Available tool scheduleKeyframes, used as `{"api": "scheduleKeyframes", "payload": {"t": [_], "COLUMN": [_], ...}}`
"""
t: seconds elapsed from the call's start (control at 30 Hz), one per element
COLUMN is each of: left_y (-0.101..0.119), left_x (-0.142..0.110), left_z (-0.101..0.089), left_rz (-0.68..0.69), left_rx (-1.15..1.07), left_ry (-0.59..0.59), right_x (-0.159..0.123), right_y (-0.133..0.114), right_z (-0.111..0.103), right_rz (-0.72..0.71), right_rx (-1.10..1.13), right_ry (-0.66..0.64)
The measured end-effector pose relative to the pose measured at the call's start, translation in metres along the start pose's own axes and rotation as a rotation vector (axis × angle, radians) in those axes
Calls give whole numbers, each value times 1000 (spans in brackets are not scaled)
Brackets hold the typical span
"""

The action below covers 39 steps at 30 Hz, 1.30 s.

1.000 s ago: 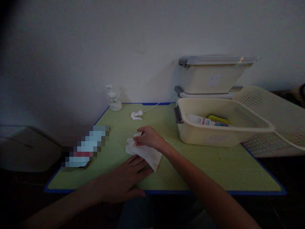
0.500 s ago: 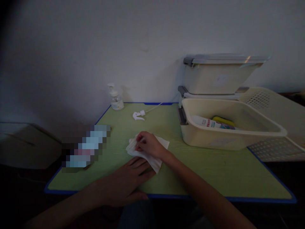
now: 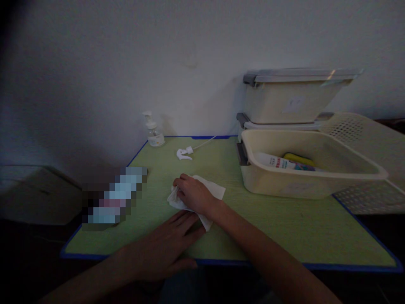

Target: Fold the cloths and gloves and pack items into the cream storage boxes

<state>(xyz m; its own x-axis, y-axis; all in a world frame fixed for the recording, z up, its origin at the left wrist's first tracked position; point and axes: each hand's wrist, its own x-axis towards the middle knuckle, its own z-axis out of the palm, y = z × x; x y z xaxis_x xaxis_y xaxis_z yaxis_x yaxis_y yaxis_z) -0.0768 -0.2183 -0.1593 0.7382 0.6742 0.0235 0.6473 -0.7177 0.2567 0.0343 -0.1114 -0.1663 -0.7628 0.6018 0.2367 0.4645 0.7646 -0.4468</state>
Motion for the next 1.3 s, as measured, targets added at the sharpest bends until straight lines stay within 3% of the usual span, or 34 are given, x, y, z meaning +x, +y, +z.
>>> {"api": "scheduleKeyframes", "payload": {"t": [0.5,0.83,1.03,1.17,1.3], "left_y": [1,1,0,0,2], "left_x": [0,0,0,-1,-7], "left_z": [1,4,5,10,17], "left_rz": [-37,-38,-34,-19,42], "left_rx": [-34,-26,2,73,182], "left_ry": [0,-8,4,52,225], "right_x": [-4,-3,0,1,1], "right_y": [2,-2,0,5,6], "right_z": [3,-2,5,9,11], "right_rz": [-28,-32,-28,-28,-60], "right_rx": [-34,4,-43,8,-41], "right_ry": [0,79,10,26,19]}}
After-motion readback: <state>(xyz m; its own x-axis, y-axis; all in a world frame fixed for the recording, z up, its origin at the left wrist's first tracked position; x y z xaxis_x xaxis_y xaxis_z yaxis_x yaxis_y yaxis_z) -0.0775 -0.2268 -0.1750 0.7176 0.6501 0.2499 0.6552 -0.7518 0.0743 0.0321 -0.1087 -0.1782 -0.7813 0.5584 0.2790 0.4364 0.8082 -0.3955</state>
